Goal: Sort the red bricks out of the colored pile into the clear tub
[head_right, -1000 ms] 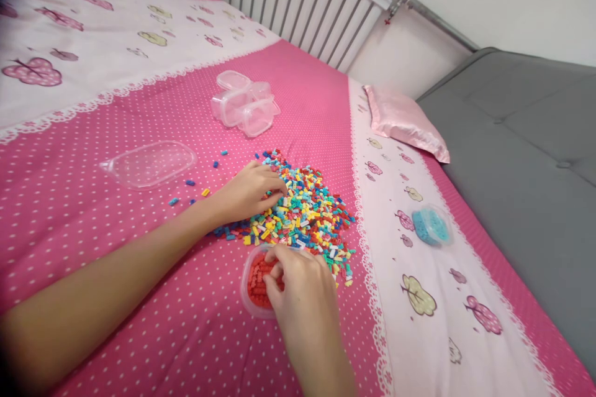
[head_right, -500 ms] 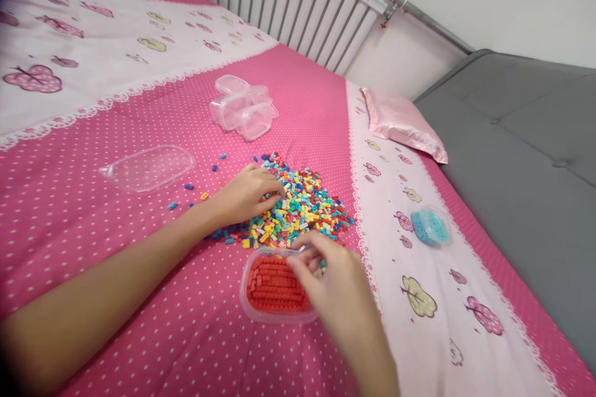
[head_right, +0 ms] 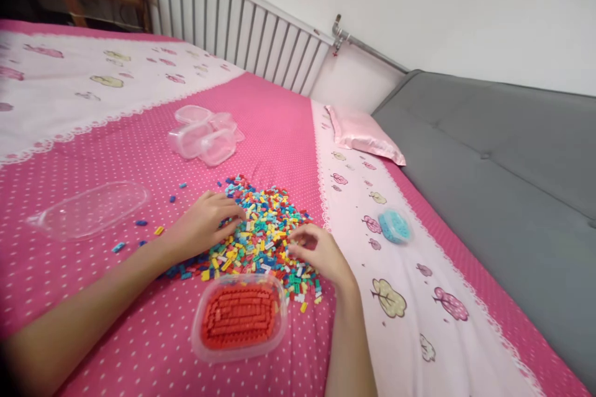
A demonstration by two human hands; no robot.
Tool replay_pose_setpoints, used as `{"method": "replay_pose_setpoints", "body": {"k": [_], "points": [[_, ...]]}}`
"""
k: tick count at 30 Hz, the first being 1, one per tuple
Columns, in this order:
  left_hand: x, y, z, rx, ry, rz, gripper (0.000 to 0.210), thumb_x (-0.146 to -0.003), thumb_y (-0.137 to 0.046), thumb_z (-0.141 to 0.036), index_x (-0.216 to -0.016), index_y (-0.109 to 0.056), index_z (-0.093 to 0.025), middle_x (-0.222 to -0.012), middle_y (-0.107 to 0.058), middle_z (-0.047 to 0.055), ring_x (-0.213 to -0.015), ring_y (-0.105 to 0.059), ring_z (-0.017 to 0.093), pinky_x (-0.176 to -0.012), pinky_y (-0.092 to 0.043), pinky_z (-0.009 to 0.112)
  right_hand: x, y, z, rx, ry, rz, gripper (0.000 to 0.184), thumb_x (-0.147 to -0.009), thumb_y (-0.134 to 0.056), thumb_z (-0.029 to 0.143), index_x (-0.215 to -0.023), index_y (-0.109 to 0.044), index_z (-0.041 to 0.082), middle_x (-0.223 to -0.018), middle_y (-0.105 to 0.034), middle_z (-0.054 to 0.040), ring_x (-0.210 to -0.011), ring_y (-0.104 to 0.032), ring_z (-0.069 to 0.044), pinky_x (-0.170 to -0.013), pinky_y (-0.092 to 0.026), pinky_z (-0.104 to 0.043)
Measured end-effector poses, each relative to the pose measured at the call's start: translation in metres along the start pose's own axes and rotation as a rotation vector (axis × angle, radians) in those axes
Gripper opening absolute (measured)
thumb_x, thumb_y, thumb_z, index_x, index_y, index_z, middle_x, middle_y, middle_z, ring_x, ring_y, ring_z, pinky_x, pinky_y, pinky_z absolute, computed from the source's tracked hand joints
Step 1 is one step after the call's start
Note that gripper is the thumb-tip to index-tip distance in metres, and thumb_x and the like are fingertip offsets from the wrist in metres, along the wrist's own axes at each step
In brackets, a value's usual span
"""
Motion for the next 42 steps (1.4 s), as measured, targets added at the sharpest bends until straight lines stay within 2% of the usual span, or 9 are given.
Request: {"method": "replay_pose_setpoints", "body": {"k": [4,9,14,17,21,25,29,32,42], "points": [[-0.001,-0.005,-0.001,-0.007,0.008,0.008,0.019,-0.095,-0.049,-0.022,-0.096,-0.068,-0.022,-0.097,-0.074,0.002,-0.094,-0.062,0.021,-0.085,-0.035,0.036,0.009,-0.003,0.008,0.080,0.011,0.149,0.013,-0.072,-0.079,0.028,-0.075,-0.071,0.018,-0.074,-0.061,0.0009,-0.065,-0.054,-0.013,-0.061,-0.043,-0.025],[-0.002,-0.011,0.000,-0.011,0.015,0.005,0.021,-0.093,-0.048,-0.022,-0.095,-0.069,-0.022,-0.096,-0.074,0.003,-0.094,-0.063,0.022,-0.084,-0.037,0.036,0.004,-0.012,0.012,0.130,0.056,0.187,0.014,-0.069,-0.075,0.012,-0.082,-0.072,0.019,-0.076,-0.054,0.0030,-0.068,-0.052,-0.011,-0.064,-0.042,-0.023],[-0.003,-0.012,0.002,0.008,0.068,-0.018,0.023,-0.093,-0.047,-0.025,-0.093,-0.070,-0.023,-0.096,-0.074,0.004,-0.092,-0.064,0.023,-0.086,-0.039,0.037,0.003,-0.014,0.010,0.163,0.081,0.182,0.018,-0.073,-0.070,0.010,-0.088,-0.072,0.020,-0.074,-0.054,0.0034,-0.065,-0.051,-0.011,-0.062,-0.041,-0.023],[-0.002,-0.004,0.010,-0.018,0.183,-0.085,0.024,-0.092,-0.046,-0.028,-0.090,-0.069,-0.022,-0.090,-0.073,0.005,-0.087,-0.063,0.024,-0.082,-0.041,0.036,0.002,-0.014,0.008,0.172,0.100,0.172,0.018,-0.073,-0.069,0.010,-0.088,-0.072,0.019,-0.077,-0.057,0.0018,-0.068,-0.054,-0.012,-0.065,-0.043,-0.024],[0.001,0.012,0.028,0.023,0.422,-0.231,0.025,-0.087,-0.047,-0.031,-0.091,-0.070,-0.021,-0.091,-0.073,0.006,-0.084,-0.064,0.024,-0.079,-0.044,0.034,0.001,-0.016,0.009,0.174,0.121,0.156,0.016,-0.075,-0.064,0.007,-0.082,-0.072,0.018,-0.079,-0.059,0.0002,-0.070,-0.056,-0.013,-0.067,-0.044,-0.025],[0.005,0.018,0.042,0.060,0.547,-0.272,0.030,-0.084,-0.046,-0.031,-0.093,-0.072,-0.019,-0.087,-0.074,0.006,-0.080,-0.064,0.024,-0.073,-0.045,0.033,0.003,-0.018,0.014,0.157,0.143,0.178,0.014,-0.077,-0.063,0.007,-0.081,-0.071,0.018,-0.085,-0.063,-0.0014,-0.076,-0.060,-0.014,-0.072,-0.047,-0.026],[0.007,0.015,0.047,0.058,0.556,-0.268,0.028,-0.084,-0.047,-0.030,-0.091,-0.072,-0.020,-0.086,-0.074,0.005,-0.078,-0.065,0.022,-0.071,-0.045,0.031,0.005,-0.019,0.013,0.185,0.129,0.240,0.017,-0.077,-0.071,0.013,-0.092,-0.073,0.021,-0.094,-0.064,-0.0026,-0.084,-0.061,-0.016,-0.079,-0.048,-0.030],[0.007,0.013,0.045,0.066,0.541,-0.256,0.026,-0.083,-0.048,-0.030,-0.090,-0.071,-0.021,-0.086,-0.075,0.004,-0.077,-0.065,0.021,-0.070,-0.046,0.030,0.005,-0.020,0.013,0.204,0.113,0.258,0.019,-0.076,-0.073,0.010,-0.092,-0.073,0.021,-0.094,-0.063,-0.0023,-0.084,-0.060,-0.016,-0.078,-0.049,-0.030],[0.004,-0.006,0.024,0.086,0.428,-0.207,0.021,-0.084,-0.050,-0.027,-0.083,-0.070,-0.022,-0.084,-0.075,0.004,-0.083,-0.065,0.023,-0.077,-0.047,0.034,0.002,-0.024,0.019,0.174,0.173,0.171,0.016,-0.079,-0.064,0.009,-0.089,-0.071,0.019,-0.087,-0.069,-0.0021,-0.079,-0.064,-0.015,-0.075,-0.049,-0.028]]}}
Point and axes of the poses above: each hand's wrist, its own x-axis away from the middle knuckle, its own y-axis out of the back of the hand, z = x × y, the point moved 3 cm from there along -x, towards the middle knuckle
